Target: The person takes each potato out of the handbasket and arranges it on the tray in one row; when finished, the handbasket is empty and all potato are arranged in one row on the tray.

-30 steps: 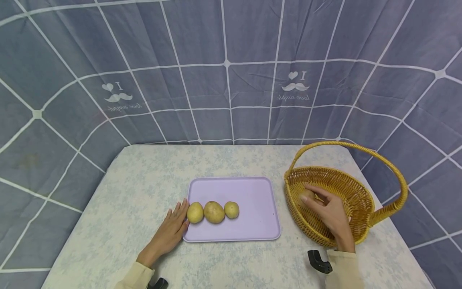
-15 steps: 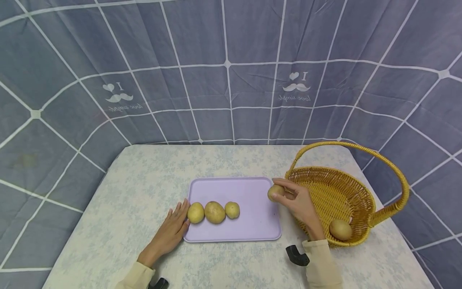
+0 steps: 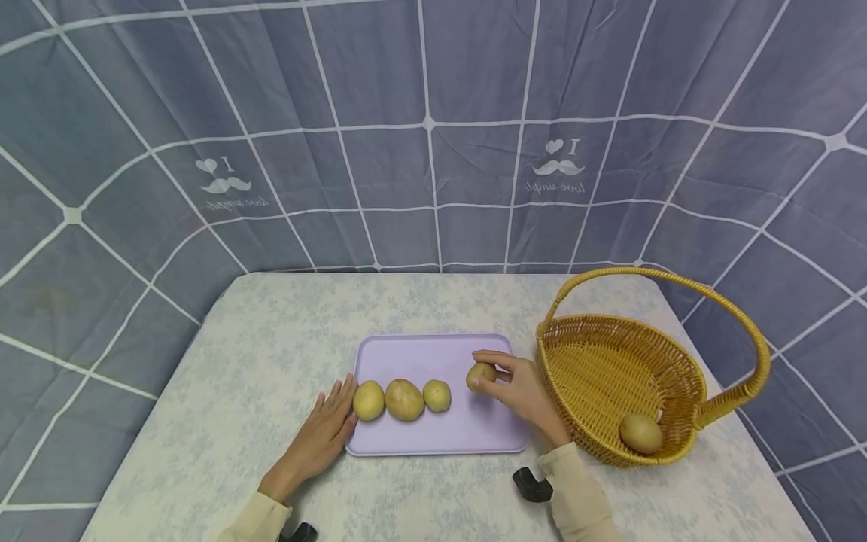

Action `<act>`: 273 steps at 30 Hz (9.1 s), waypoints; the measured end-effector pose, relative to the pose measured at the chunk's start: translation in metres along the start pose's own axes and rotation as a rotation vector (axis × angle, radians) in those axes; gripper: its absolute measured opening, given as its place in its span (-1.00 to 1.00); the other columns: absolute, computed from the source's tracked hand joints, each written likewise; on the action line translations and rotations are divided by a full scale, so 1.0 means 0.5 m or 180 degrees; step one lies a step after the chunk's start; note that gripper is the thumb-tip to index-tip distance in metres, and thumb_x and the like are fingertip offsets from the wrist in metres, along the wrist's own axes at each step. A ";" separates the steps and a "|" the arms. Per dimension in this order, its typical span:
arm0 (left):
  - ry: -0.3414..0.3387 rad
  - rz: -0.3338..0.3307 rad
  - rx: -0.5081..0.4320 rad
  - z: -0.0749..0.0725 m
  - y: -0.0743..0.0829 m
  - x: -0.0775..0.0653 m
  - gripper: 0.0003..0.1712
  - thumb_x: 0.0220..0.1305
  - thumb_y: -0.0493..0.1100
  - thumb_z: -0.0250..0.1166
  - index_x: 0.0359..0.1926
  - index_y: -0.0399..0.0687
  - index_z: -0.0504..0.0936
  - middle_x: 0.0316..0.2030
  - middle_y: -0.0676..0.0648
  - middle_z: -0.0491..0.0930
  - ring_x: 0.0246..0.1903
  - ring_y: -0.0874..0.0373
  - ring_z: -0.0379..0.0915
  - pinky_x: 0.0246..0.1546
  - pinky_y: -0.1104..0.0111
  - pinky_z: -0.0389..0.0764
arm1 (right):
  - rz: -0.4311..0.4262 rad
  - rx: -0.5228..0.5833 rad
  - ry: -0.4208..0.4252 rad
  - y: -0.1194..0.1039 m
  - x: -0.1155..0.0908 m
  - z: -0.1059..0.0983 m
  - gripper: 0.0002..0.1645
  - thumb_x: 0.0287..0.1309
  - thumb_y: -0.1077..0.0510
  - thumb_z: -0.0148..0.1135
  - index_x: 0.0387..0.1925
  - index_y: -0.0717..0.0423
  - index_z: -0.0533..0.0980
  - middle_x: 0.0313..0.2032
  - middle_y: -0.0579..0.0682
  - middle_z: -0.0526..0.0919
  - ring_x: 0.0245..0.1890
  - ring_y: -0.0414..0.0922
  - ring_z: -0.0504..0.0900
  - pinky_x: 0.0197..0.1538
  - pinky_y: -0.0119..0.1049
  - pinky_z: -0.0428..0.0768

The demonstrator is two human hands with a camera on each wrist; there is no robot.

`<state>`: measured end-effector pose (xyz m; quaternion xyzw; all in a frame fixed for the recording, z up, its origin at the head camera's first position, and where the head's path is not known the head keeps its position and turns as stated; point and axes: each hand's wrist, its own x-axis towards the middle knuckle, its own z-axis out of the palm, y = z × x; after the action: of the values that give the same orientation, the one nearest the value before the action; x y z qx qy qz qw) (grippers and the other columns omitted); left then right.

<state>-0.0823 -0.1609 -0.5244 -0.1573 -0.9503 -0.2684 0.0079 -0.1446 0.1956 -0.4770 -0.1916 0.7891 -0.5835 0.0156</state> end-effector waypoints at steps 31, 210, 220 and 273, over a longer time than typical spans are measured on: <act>0.0020 -0.0004 -0.0028 0.004 -0.003 -0.001 -0.36 0.49 -0.12 -0.06 0.46 -0.28 0.02 0.47 -0.17 -0.03 0.46 -0.16 -0.17 0.40 -0.12 -0.18 | 0.0210 -0.0694 -0.0284 0.058 -0.002 0.070 -0.45 0.00 0.16 0.45 0.08 0.20 0.57 0.12 0.11 0.58 0.20 0.09 0.49 0.25 0.01 0.40; 0.0036 -0.0028 -0.0015 0.007 -0.005 0.001 -0.36 0.48 -0.15 -0.04 0.45 -0.30 0.03 0.47 -0.17 -0.04 0.45 -0.18 -0.16 0.40 -0.13 -0.17 | -0.0064 0.0190 0.0210 -0.012 -0.033 -0.053 -0.56 0.15 0.36 0.27 0.07 0.48 0.49 0.06 0.37 0.54 -0.12 -0.36 0.64 -0.16 -0.47 0.64; 0.0025 -0.0032 -0.0020 0.006 -0.003 0.003 -0.35 0.48 -0.15 -0.05 0.46 -0.29 0.01 0.47 -0.17 -0.05 0.46 -0.15 -0.19 0.41 -0.11 -0.21 | 0.0147 -0.0041 0.0180 0.024 -0.019 -0.007 -0.57 0.13 0.30 0.32 0.03 0.42 0.54 0.01 0.38 0.58 -0.11 -0.33 0.62 -0.12 -0.55 0.59; 0.0034 -0.0016 -0.0042 0.003 -0.004 0.002 -0.36 0.48 -0.14 -0.05 0.46 -0.29 0.02 0.47 -0.17 -0.03 0.46 -0.15 -0.18 0.41 -0.10 -0.19 | 0.0663 -0.0807 -0.0181 0.056 -0.002 -0.004 -0.46 0.15 0.07 0.34 0.13 0.23 0.53 -0.05 0.19 0.63 -0.32 -0.14 0.52 -0.38 -0.40 0.51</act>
<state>-0.0835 -0.1614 -0.5264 -0.1536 -0.9489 -0.2754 0.0112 -0.1522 0.2045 -0.5026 -0.1256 0.8712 -0.4687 0.0740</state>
